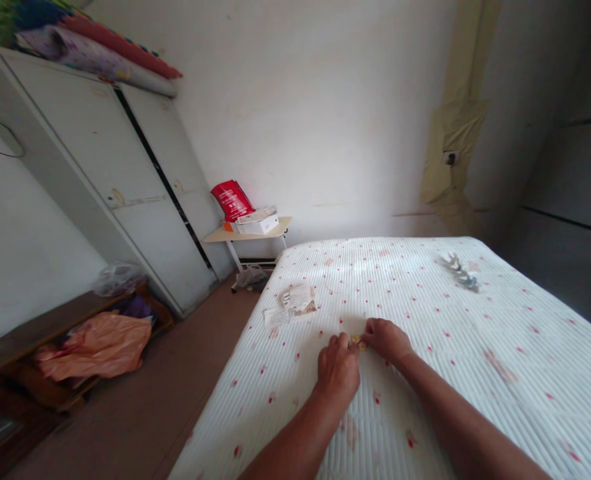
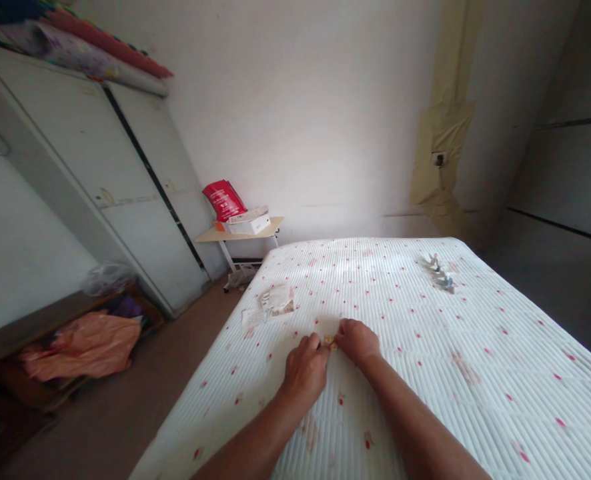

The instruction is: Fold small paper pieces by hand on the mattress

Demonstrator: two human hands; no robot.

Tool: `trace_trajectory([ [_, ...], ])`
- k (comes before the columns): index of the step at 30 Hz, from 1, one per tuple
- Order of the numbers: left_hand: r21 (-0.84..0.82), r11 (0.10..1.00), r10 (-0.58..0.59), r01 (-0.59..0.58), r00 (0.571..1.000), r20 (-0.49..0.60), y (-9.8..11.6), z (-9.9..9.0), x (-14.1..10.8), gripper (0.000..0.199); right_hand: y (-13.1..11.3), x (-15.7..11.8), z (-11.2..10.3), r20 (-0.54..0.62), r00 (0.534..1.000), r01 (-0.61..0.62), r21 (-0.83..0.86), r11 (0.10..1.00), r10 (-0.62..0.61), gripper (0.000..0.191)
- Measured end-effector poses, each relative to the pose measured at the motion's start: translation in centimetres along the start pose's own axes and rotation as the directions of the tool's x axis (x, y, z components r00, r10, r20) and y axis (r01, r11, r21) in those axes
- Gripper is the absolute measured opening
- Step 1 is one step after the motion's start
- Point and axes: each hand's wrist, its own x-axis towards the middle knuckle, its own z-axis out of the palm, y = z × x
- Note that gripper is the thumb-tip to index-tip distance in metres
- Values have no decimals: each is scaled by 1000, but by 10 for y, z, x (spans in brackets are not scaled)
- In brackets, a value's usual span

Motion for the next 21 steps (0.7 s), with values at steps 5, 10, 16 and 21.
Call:
trace_trajectory([
  [5, -67, 998, -16, 15, 1000, -7, -2, -1, 1, 29, 2, -3, -1, 14, 999, 43, 41, 998, -43, 16],
  [10, -181, 981, -77, 74, 997, -7, -7, -5, 12, 18, 0, -2, -2, 24, 999, 30, 27, 999, -31, 12],
  [16, -215, 938, -278, 273, 960, 5, -5, -4, 32, 13, 3, 3, 2, 37, 998, 49, 37, 998, -50, 12],
  [21, -302, 910, -306, 284, 952, -24, -6, 0, 32, 5, 3, 5, 4, 39, 998, 54, 41, 998, -56, 12],
])
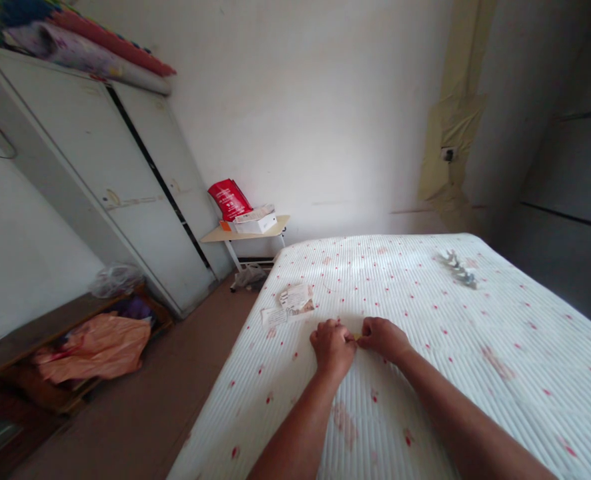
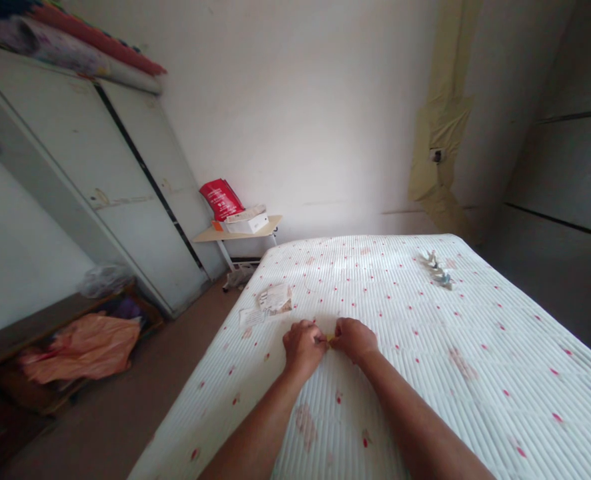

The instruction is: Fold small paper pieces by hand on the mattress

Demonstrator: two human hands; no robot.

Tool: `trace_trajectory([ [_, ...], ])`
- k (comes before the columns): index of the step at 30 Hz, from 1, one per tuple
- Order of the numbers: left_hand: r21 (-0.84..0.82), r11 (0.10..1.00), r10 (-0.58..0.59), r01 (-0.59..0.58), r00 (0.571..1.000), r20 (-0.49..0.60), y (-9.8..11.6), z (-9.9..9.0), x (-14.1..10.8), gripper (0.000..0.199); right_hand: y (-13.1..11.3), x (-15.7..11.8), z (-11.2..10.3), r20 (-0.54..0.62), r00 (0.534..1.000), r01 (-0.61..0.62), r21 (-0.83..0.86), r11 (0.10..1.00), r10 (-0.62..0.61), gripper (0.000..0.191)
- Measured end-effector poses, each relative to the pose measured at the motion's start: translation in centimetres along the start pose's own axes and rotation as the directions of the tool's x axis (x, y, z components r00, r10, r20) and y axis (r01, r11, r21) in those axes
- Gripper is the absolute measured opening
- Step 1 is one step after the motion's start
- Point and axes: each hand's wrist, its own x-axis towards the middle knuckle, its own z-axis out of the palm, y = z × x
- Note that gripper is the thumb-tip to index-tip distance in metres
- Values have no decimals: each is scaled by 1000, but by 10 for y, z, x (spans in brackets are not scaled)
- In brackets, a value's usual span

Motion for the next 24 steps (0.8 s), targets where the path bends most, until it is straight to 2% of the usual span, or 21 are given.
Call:
trace_trajectory([
  [10, -25, 999, -32, 32, 999, 14, -1, -1, 1, 4, 0, 1, 1, 4, 1000, -24, 10, 1000, 24, 15],
  [24, 12, 1000, 9, -9, 998, 56, -9, -3, 3, 9, -1, 0, -1, 11, 1000, -21, 12, 1000, 21, 20],
])
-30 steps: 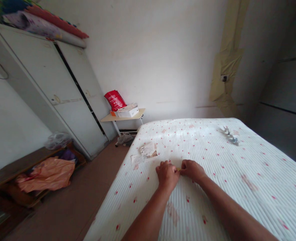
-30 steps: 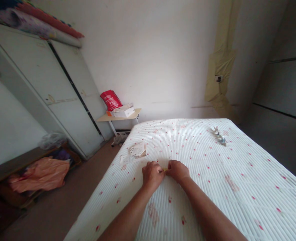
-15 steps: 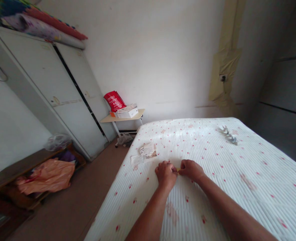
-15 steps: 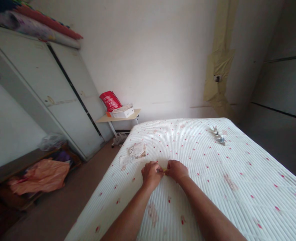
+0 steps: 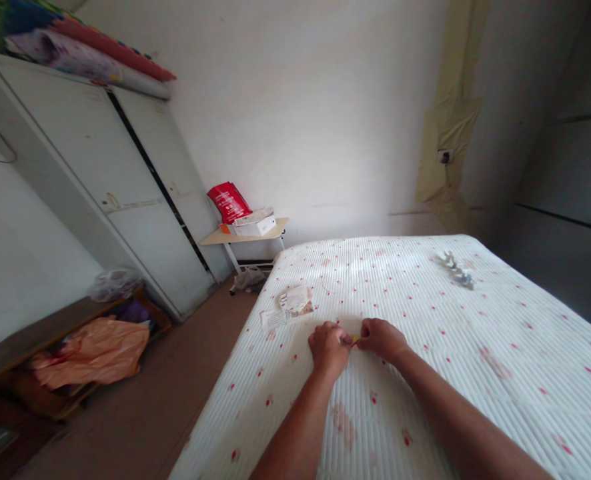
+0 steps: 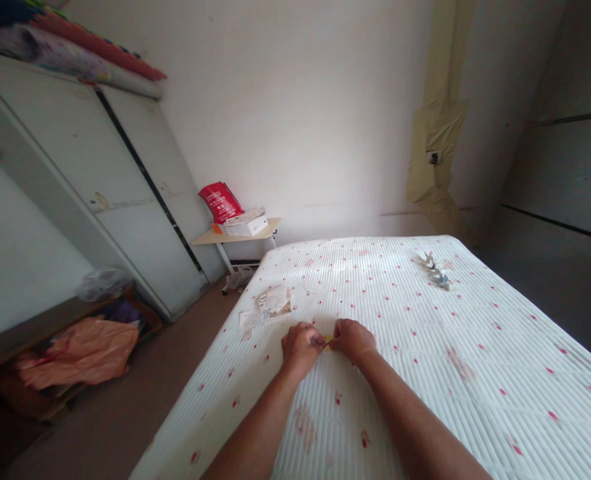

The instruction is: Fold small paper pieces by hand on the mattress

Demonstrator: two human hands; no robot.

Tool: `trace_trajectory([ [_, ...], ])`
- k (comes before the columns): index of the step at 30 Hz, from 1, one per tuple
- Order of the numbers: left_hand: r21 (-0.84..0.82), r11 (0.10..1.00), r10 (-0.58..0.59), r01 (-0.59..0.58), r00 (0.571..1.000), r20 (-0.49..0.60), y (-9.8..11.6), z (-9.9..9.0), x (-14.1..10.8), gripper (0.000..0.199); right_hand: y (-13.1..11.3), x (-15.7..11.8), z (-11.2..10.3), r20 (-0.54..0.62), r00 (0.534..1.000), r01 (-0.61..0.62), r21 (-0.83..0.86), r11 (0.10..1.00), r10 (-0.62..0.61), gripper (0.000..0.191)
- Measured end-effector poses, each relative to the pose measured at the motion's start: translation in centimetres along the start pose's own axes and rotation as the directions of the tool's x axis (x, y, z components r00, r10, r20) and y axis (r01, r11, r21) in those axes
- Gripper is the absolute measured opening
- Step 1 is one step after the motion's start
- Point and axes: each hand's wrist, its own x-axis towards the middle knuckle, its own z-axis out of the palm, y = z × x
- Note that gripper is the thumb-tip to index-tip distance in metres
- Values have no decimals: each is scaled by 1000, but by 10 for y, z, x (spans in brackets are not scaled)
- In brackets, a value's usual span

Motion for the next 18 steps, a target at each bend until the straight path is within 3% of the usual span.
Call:
trace_trajectory([
  [8, -11, 1000, 24, -24, 999, 21, 0, -4, -3, 15, 1, 1, -1, 8, 1000, 7, 4, 1000, -7, 19],
  [18, -11, 1000, -20, 20, 999, -26, 6, -1, -3, 8, -1, 0, -1, -4, 1000, -1, -6, 1000, 1, 14],
])
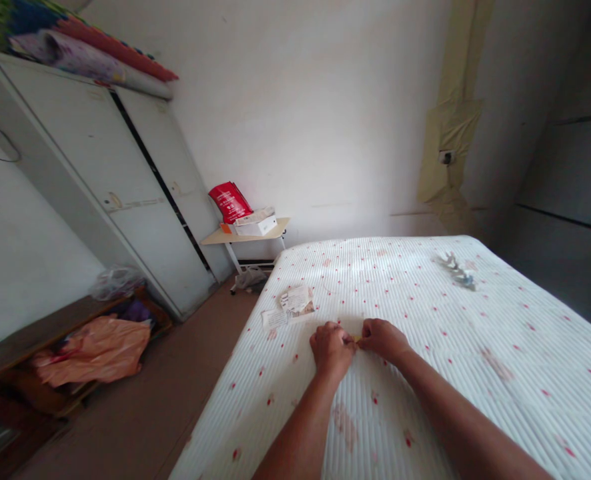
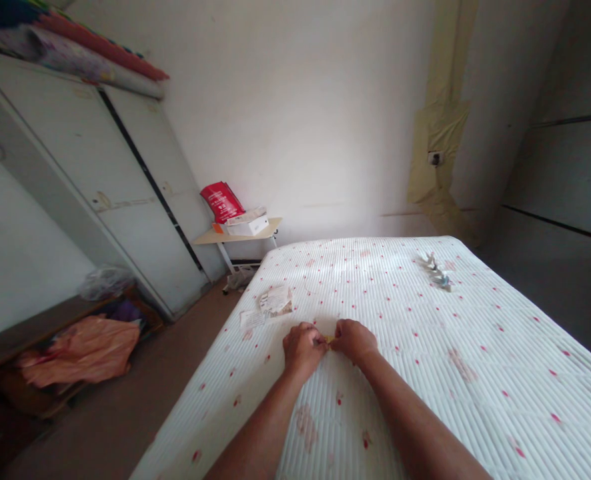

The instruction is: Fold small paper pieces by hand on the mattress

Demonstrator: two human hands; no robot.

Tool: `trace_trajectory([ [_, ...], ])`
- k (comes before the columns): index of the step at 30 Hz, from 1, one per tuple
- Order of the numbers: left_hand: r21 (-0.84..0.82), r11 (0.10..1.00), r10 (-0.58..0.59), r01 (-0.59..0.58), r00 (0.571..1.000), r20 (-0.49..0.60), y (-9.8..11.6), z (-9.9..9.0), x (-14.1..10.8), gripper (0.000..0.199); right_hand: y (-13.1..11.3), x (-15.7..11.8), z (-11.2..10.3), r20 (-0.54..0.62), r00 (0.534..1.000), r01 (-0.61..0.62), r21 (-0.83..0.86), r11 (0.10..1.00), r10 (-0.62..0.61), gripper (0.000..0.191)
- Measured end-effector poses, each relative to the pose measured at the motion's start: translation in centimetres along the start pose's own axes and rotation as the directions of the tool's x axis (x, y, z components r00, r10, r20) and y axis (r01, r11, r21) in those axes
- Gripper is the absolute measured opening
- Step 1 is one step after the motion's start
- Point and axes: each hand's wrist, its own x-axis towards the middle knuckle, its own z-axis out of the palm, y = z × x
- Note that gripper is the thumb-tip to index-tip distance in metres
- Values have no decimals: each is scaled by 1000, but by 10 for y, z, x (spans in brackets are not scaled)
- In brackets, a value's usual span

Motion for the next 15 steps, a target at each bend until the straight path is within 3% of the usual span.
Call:
trace_trajectory([
  [15, 10, 1000, -10, 10, 1000, -1, 0, 0, 0, 6, 6, 2, -1, 7, 999, 50, 55, 997, -51, 8],
])
